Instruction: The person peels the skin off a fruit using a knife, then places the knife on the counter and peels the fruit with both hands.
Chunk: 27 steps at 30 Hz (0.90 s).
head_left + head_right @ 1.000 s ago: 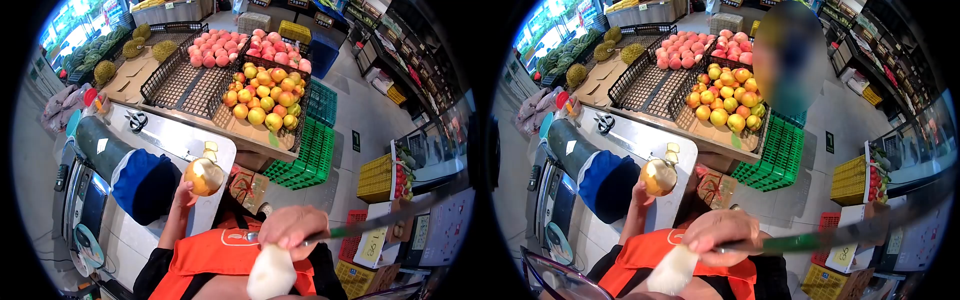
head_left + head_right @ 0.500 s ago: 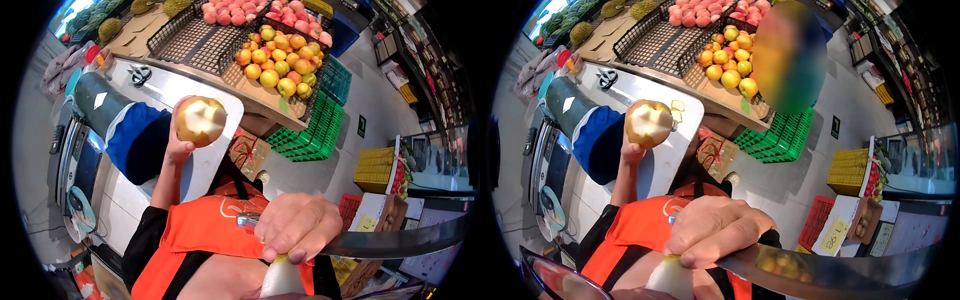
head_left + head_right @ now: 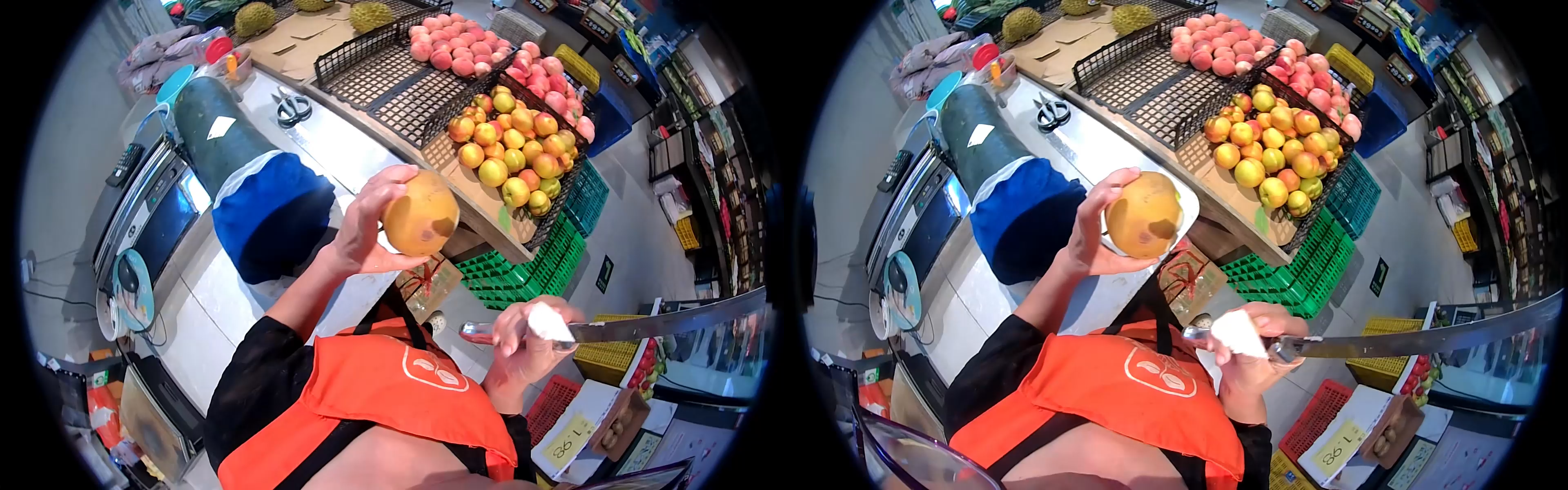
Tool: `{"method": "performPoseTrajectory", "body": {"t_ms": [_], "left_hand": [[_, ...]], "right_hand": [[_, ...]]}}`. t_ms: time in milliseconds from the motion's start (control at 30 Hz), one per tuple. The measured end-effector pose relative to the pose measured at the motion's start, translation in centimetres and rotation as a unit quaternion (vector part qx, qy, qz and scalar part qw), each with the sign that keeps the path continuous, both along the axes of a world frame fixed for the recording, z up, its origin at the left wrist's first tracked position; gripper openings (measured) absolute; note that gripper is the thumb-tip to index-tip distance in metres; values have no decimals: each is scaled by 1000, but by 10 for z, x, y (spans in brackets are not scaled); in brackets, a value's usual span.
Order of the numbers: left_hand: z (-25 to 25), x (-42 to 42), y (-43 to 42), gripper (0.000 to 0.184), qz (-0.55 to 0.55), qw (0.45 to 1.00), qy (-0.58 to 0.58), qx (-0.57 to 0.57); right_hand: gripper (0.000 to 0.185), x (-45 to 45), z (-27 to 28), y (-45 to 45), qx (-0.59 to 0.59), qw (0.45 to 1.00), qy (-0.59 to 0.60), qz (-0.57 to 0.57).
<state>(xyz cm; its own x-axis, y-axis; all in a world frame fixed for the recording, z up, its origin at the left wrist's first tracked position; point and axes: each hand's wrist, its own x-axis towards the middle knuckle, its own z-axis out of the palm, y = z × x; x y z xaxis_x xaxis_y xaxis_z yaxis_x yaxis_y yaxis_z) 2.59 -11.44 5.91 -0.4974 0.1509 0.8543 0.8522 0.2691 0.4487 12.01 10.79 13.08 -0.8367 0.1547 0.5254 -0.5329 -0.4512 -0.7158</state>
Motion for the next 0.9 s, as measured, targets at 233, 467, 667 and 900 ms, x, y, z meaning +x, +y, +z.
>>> {"method": "performPoseTrajectory", "body": {"t_ms": [233, 467, 667, 900], "left_hand": [[1, 7, 1, 101, 3, 998, -69, 12], [-16, 7, 1, 105, -111, 954, -211, 184], [-13, 12, 2, 101, -262, 780, -379, 424], [-26, 9, 5, 106, -435, 544, -482, 532]], "right_hand": [[19, -1, -2, -4, 3, 999, -19, -31], [21, -4, -4, -2, 7, 999, -22, -23], [19, -1, -2, -4, -16, 998, -54, -24], [28, 2, -10, 3, -17, 997, -79, 3]]}}
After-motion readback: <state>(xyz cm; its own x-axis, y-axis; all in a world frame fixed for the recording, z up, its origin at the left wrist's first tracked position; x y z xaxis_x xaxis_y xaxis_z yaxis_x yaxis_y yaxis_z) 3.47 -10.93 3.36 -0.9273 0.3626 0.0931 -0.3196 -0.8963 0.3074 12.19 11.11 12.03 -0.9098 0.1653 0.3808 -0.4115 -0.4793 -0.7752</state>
